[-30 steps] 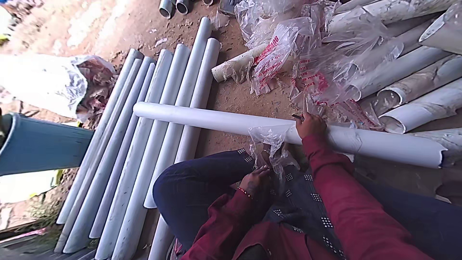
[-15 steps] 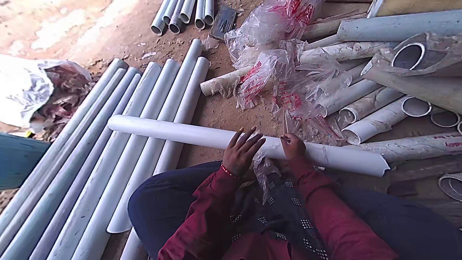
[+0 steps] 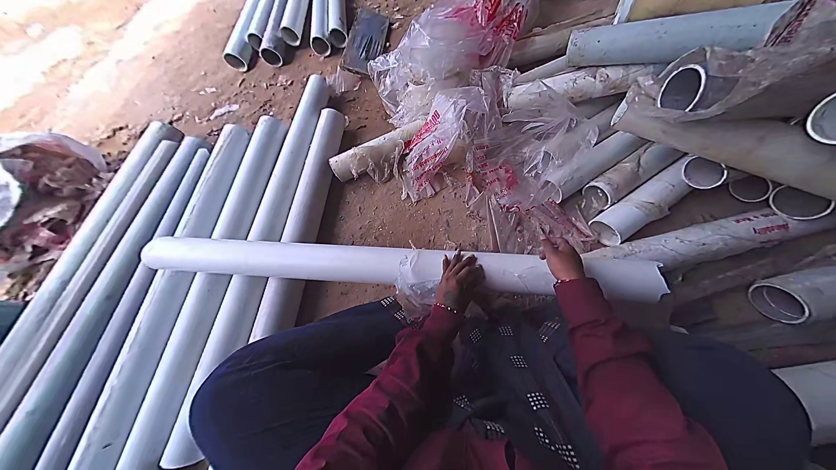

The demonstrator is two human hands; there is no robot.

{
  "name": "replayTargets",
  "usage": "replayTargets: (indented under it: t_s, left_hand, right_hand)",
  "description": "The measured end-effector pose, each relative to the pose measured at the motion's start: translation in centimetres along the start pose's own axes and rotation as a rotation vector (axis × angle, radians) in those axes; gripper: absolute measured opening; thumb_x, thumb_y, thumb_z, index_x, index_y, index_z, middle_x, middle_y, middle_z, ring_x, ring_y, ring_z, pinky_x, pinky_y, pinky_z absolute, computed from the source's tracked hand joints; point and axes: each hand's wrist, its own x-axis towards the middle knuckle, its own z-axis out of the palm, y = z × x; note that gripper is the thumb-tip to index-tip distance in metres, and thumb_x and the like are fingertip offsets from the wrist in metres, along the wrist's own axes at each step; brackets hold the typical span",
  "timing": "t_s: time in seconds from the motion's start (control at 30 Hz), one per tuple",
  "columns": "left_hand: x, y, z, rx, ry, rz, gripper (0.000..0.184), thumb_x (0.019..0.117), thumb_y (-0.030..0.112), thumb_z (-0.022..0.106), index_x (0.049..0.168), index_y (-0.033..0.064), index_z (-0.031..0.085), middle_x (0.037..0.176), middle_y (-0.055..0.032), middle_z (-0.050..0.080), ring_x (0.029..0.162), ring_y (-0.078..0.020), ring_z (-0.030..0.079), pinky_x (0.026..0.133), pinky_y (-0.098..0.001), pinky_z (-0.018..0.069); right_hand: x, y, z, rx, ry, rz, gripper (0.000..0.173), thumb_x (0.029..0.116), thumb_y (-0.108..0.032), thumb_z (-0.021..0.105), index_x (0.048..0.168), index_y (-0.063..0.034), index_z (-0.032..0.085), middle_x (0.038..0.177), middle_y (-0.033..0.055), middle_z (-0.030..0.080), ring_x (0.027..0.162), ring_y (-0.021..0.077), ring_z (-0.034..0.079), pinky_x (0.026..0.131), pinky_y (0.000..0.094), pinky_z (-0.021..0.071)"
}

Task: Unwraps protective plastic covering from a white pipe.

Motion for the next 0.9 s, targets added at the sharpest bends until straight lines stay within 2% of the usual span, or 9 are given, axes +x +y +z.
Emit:
replayTargets:
  t_s: [0.07, 0.13, 0.27, 0.33, 0.43, 0.5, 0.7, 0.8, 0.9]
  left_hand:
    - [-0.4, -0.6, 0.1, -0.044, 0.075, 0.018, 0.015, 0.0906, -0.001, 0.067, 0.098, -0.0087, 0.077, 0.123, -0.0241, 0.072, 0.127, -0.0485, 0.061, 0.116, -0.0634, 0.0347]
    - [-0.5, -0.8, 0.3, -0.043, 0.110, 0.015, 0.015, 0.0905, -0.002, 0.066, 0.100, -0.0082, 0.077, 0.121, -0.0234, 0.073, 0.125, -0.0464, 0.063, 0.116, -0.0612, 0.0376]
    - [-0.3, -1.2, 0.8, 0.022, 0.152, 0.055, 0.018, 0.0916, -0.002, 0.063, 0.104, -0.0097, 0.074, 0.120, -0.0235, 0.073, 0.122, -0.0456, 0.065, 0.113, -0.0613, 0.0413]
    - [-0.1, -1.1, 0.8, 0.021, 0.136, 0.046, 0.018, 0.0924, -0.003, 0.062, 0.104, -0.0107, 0.073, 0.121, -0.0239, 0.072, 0.123, -0.0451, 0.065, 0.113, -0.0604, 0.0413]
    - [0.1, -1.1, 0.5, 0.006, 0.099, 0.020, 0.020, 0.0942, -0.003, 0.060, 0.108, -0.0111, 0.073, 0.122, -0.0240, 0.072, 0.125, -0.0444, 0.063, 0.115, -0.0595, 0.0402]
    - [0.2, -1.1, 0.3, -0.007, 0.089, 0.025, 0.020, 0.0944, -0.002, 0.061, 0.108, -0.0107, 0.073, 0.122, -0.0235, 0.072, 0.125, -0.0438, 0.064, 0.115, -0.0591, 0.0403]
    - [0.4, -0.6, -0.5, -0.040, 0.013, -0.044, 0.022, 0.0976, 0.000, 0.059, 0.112, -0.0093, 0.073, 0.126, -0.0221, 0.071, 0.130, -0.0398, 0.061, 0.119, -0.0549, 0.0362]
    - [0.7, -0.5, -0.7, -0.055, -0.006, -0.045, 0.023, 0.0982, -0.001, 0.058, 0.113, -0.0103, 0.072, 0.127, -0.0229, 0.070, 0.131, -0.0404, 0.061, 0.120, -0.0554, 0.0351]
    - [0.9, -0.5, -0.9, -0.046, -0.031, -0.043, 0.024, 0.0990, 0.001, 0.058, 0.116, -0.0103, 0.071, 0.128, -0.0227, 0.070, 0.131, -0.0392, 0.061, 0.121, -0.0539, 0.0346]
  right_hand:
    - [-0.1, -0.4, 0.2, -0.024, -0.052, -0.065, 0.042, 0.1110, -0.028, 0.048, 0.130, 0.0070, 0.060, 0.108, 0.0225, 0.069, 0.099, 0.0309, 0.065, 0.094, 0.0477, 0.0465]
    - [-0.1, -0.4, 0.4, -0.077, -0.087, -0.126, 0.035, 0.1070, -0.024, 0.057, 0.123, 0.0061, 0.063, 0.103, 0.0210, 0.069, 0.092, 0.0288, 0.064, 0.089, 0.0472, 0.0478]
    - [-0.4, -0.3, 0.9, -0.262, -0.211, -0.171, 0.031, 0.1001, -0.022, 0.068, 0.116, 0.0043, 0.069, 0.109, 0.0247, 0.069, 0.101, 0.0345, 0.065, 0.093, 0.0538, 0.0473]
    - [-1.1, -0.6, 1.3, -0.345, -0.240, -0.183, 0.027, 0.1002, -0.022, 0.067, 0.118, -0.0015, 0.072, 0.108, 0.0213, 0.070, 0.100, 0.0338, 0.065, 0.093, 0.0540, 0.0473]
    - [-1.9, -1.1, 2.0, -0.452, -0.237, -0.234, 0.027, 0.1028, -0.016, 0.060, 0.125, -0.0063, 0.072, 0.117, 0.0192, 0.072, 0.109, 0.0345, 0.067, 0.098, 0.0537, 0.0470]
    - [-2.3, -1.2, 2.2, -0.486, -0.224, -0.260, 0.027, 0.1036, -0.014, 0.058, 0.125, -0.0073, 0.073, 0.120, 0.0192, 0.072, 0.114, 0.0356, 0.067, 0.100, 0.0541, 0.0467]
    - [-2.6, -0.7, 2.5, -0.487, -0.249, -0.301, 0.024, 0.1036, -0.012, 0.058, 0.120, -0.0057, 0.075, 0.120, 0.0202, 0.072, 0.117, 0.0363, 0.066, 0.103, 0.0552, 0.0460]
    - [-2.4, 0.3, 2.6, -0.379, -0.282, -0.302, 0.021, 0.1023, -0.011, 0.061, 0.116, -0.0019, 0.074, 0.111, 0.0208, 0.073, 0.107, 0.0346, 0.067, 0.098, 0.0536, 0.0476]
    - [-2.1, 1.4, 3.0, -0.229, -0.108, -0.324, 0.025, 0.1034, -0.013, 0.060, 0.122, -0.0008, 0.070, 0.097, 0.0184, 0.070, 0.085, 0.0288, 0.064, 0.084, 0.0479, 0.0493]
